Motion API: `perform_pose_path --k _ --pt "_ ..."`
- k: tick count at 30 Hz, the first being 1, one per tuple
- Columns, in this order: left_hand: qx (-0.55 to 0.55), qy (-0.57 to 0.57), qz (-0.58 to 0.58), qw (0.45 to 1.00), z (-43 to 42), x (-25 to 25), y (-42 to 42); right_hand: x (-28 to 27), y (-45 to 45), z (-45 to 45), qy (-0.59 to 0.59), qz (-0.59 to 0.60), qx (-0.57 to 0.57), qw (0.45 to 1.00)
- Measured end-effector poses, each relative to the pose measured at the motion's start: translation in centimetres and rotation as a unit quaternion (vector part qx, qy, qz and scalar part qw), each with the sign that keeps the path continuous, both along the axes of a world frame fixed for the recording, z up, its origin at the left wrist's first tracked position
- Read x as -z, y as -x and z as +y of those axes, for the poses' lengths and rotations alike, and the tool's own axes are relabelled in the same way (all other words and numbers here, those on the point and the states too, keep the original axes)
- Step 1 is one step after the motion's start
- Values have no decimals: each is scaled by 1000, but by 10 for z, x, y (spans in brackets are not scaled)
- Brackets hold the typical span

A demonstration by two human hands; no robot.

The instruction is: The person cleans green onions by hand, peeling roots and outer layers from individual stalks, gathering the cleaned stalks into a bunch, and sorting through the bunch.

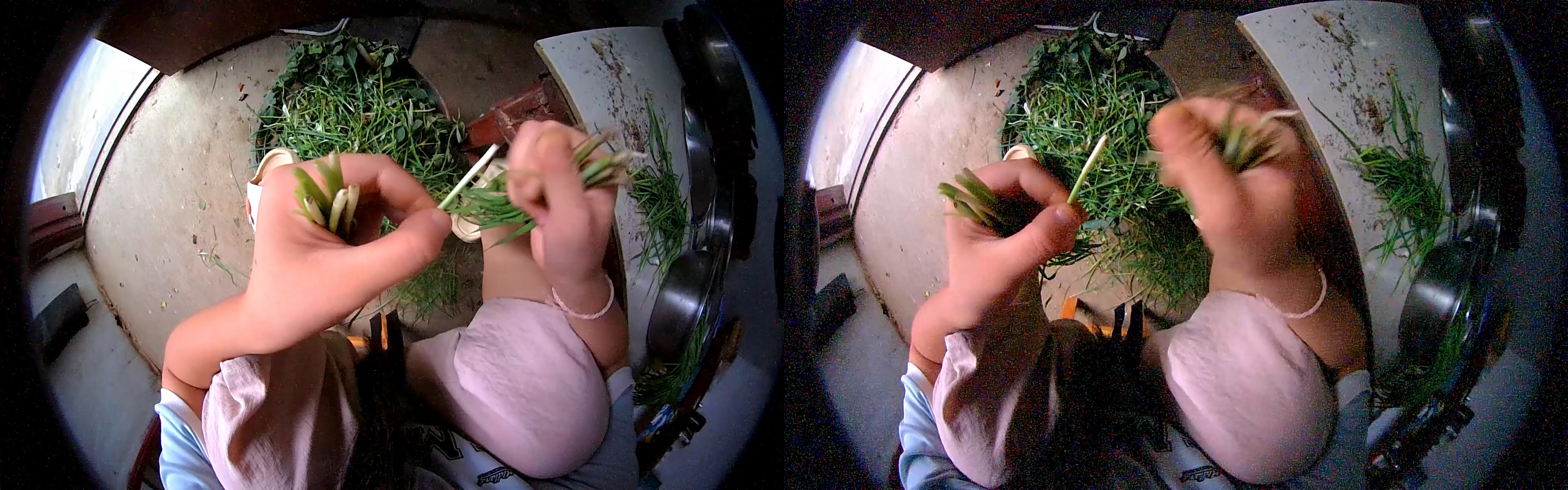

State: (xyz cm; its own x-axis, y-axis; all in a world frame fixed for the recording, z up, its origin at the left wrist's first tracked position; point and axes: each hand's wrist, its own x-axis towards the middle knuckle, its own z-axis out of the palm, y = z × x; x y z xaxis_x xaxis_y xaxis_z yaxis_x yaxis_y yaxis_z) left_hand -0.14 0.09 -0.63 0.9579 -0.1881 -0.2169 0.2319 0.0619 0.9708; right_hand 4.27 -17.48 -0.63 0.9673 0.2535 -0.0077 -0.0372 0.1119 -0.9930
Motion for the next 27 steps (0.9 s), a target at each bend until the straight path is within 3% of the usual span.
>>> perform_pose_path --k 1,2,3,5,8,12,17,20,21,23,24,27 --pt "-7 0 1 1000 0 0 0 -1 1 5 17 -49 -54 997" --pt "-13 -1 2 1000 -1 0 0 3 0 7 38 -171 -81 981" --pt "-14 0 2 1000 -1 -1 1 -4 5 13 7 -95 -116 989" --pt "8 -16 1 1000 0 -3 1 -5 7 13 105 -112 -120 981" --pt "5 -34 -33 999 0 -1 1 -3 5 17 123 -178 -84 973" --pt "13 -46 -48 998 -1 -2 0 -8 5 16 158 -140 -92 973" --pt "-10 6 -20 1000 -3 -4 0 -10 7 19 144 -106 -71 981" --pt "34 15 -29 999 2 -1 1 3 -3 18 138 -151 12 979" --pt "35 15 -29 999 1 -1 2 2 -6 21 103 -91 83 987" --pt "-18 72 -1 997 -2 0 2 3 -12 4 23 -16 76 997" --pt "-18 72 -1 997 -1 -1 2 5 -13 1 10 -34 68 997" --pt "-21 63 10 998 0 -1 1 6 -8 0 66 -57 55 995"
